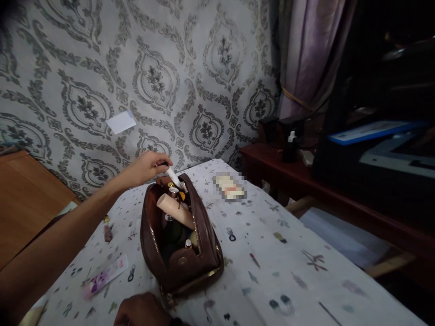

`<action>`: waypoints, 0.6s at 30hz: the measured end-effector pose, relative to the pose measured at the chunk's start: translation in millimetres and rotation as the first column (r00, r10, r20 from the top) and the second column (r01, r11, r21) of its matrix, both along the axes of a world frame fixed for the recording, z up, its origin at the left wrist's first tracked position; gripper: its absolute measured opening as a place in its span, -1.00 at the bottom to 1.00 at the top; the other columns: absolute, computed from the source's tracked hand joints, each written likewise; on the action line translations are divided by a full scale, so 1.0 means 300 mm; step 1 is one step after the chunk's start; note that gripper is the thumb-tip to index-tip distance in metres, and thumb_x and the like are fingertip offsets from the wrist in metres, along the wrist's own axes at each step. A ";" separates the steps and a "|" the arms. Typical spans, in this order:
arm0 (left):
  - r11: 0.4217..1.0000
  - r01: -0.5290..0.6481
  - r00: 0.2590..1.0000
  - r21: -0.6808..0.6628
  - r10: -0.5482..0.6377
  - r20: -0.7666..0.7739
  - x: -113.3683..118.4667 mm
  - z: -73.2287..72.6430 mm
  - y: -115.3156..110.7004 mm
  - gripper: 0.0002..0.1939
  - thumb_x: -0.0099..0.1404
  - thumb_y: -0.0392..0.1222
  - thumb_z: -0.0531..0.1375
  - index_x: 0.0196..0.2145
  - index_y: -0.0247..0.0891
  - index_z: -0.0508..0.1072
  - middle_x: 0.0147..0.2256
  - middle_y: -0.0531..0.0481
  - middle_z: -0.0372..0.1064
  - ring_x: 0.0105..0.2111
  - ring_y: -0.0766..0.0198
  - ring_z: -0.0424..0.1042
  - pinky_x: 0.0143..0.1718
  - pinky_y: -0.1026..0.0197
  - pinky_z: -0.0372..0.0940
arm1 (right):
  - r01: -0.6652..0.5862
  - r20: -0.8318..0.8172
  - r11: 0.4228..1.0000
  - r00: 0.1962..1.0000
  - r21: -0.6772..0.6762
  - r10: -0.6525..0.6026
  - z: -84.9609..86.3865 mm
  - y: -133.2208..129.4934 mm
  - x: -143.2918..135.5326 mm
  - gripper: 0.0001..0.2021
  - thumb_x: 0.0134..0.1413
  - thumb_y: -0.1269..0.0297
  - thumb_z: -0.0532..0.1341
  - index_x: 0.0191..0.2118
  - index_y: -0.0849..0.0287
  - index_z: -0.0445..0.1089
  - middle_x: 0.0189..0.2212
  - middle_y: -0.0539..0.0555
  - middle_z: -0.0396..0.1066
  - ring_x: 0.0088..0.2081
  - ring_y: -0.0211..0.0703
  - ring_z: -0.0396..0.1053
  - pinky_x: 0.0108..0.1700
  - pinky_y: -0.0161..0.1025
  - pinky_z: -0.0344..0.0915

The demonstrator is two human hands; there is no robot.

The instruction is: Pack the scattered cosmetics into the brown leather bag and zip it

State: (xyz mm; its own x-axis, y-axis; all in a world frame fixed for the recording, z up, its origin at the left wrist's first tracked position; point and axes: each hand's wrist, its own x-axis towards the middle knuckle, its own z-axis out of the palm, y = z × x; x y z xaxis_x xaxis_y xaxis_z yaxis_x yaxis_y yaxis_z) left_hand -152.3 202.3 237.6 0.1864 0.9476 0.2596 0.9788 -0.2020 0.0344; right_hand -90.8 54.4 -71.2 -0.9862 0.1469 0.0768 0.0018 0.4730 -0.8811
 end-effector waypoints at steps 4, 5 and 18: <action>0.998 0.021 0.997 -0.059 -0.017 0.073 -0.007 -0.026 0.017 -0.81 0.17 -0.28 0.13 -0.25 -0.26 0.49 -0.43 0.04 0.41 -0.36 0.23 0.36 -0.33 0.23 0.17 | 0.003 0.006 1.000 1.000 0.007 -0.003 -0.008 -0.001 -0.011 -0.95 -0.09 0.36 0.27 -0.40 0.12 0.42 -0.48 -0.07 0.43 -0.45 -0.25 0.33 -0.43 -0.39 0.17; 0.996 0.027 0.994 -0.079 -0.018 0.107 -0.007 -0.033 0.020 -0.83 0.16 -0.28 0.15 -0.26 -0.26 0.46 -0.42 0.05 0.40 -0.36 0.23 0.36 -0.34 0.24 0.18 | -0.003 0.010 1.000 1.000 0.007 0.003 -0.009 -0.001 -0.016 -0.95 -0.11 0.37 0.28 -0.41 0.12 0.42 -0.49 -0.08 0.42 -0.45 -0.26 0.32 -0.43 -0.39 0.17; 0.962 0.024 0.951 -0.271 0.062 0.304 -0.021 -0.110 0.063 -0.84 0.02 -0.32 0.25 -0.37 -0.25 0.40 -0.50 0.13 0.36 -0.46 0.32 0.32 -0.42 0.30 0.14 | -0.050 -0.022 0.999 0.999 -0.015 0.050 -0.012 0.001 -0.017 -0.95 -0.03 0.33 0.27 -0.38 0.16 0.45 -0.45 -0.06 0.46 -0.40 -0.27 0.34 -0.41 -0.43 0.17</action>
